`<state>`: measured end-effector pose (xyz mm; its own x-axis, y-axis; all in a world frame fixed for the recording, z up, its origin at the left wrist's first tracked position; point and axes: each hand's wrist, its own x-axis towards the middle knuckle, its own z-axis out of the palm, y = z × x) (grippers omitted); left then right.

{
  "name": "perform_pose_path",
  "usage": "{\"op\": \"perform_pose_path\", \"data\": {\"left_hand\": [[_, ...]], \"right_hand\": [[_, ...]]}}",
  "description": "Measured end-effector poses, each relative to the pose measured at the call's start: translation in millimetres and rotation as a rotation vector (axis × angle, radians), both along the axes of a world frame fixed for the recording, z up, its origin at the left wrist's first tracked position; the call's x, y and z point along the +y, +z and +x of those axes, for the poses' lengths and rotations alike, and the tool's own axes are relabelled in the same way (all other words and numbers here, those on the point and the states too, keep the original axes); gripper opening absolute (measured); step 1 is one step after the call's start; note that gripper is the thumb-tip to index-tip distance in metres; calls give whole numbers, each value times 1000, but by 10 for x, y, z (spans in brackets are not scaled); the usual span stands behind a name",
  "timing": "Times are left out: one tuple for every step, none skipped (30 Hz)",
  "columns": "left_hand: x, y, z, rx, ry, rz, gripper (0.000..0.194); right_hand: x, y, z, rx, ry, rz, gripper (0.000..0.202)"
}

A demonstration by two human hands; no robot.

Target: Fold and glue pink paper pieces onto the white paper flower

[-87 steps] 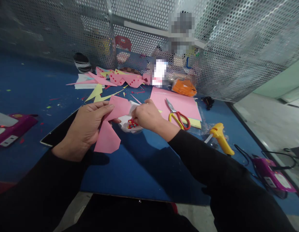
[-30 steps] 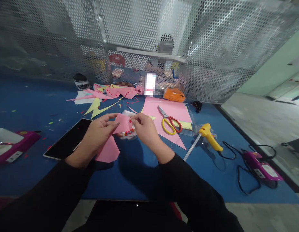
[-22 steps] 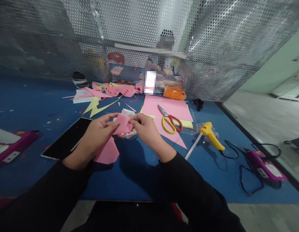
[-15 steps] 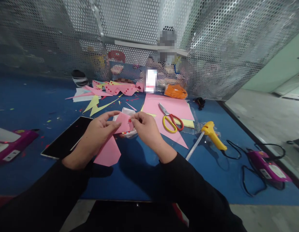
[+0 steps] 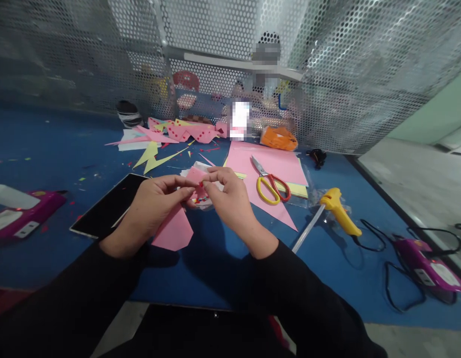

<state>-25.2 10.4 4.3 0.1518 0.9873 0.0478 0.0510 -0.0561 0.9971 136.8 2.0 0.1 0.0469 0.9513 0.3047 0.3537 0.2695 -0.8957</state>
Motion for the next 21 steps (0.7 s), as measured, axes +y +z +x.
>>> {"op": "perform_pose_path", "data": {"left_hand": [[-2,-2,5,-19,-5,-7,13],[-2,-5,8,-34,-11,-14,14],[-2,-9,10,-41,-16,-18,15],[-1,-14,10,-41,-18,-18,15],[1,-20,8,-36,-21,-16,15],[4,-27,6,-29,-21,-11,14],[7,-33,2,-20,-21,-6,14],[10,-40,-1,-9,-21,1,14],[13,-45,-4,-1,-19,9,14],[15,-50,-7,7,-18,16,14],[17,-53,-9,11,-19,22,14],[18,-56,-10,7,-19,26,13],[19,-58,-11,-1,-21,28,13],[20,-60,-11,-14,-23,29,14],[22,-61,-11,-27,-26,30,14],[23,-63,-9,-40,-28,31,14],[25,-64,-8,-47,-31,34,14],[27,-64,-6,-47,-36,39,14],[29,-63,-4,-39,-42,45,14],[31,-61,-3,-28,-47,53,14],[32,-58,-4,-12,-54,64,14]], "right_hand": [[-8,-3,-7,-17,0,8,11],[-13,-7,-14,-28,-3,14,11],[-18,-14,-21,-36,-7,22,10],[-22,-21,-28,-45,-13,36,10],[-25,-30,-37,-55,-18,53,10],[-28,-39,-45,-66,-21,73,10],[-31,-47,-54,-75,-23,94,11],[-34,-55,-62,-82,-23,110,11],[-37,-60,-68,-84,-25,122,12],[-39,-62,-70,-81,-24,129,12],[-39,-61,-69,-73,-23,130,12],[-39,-55,-64,-63,-23,132,12],[-37,-45,-53,-53,-27,136,13],[-34,-32,-40,-43,-41,145,14],[-31,-18,-24,-32,-65,156,15],[-28,-3,-9,-24,-95,168,15],[-25,9,5,-18,-121,177,14],[-22,19,16,-14,-138,181,13],[-20,25,23,-15,-140,178,11],[-19,26,26,-22,-129,169,8],[-18,25,25,-33,-112,157,6]]}}
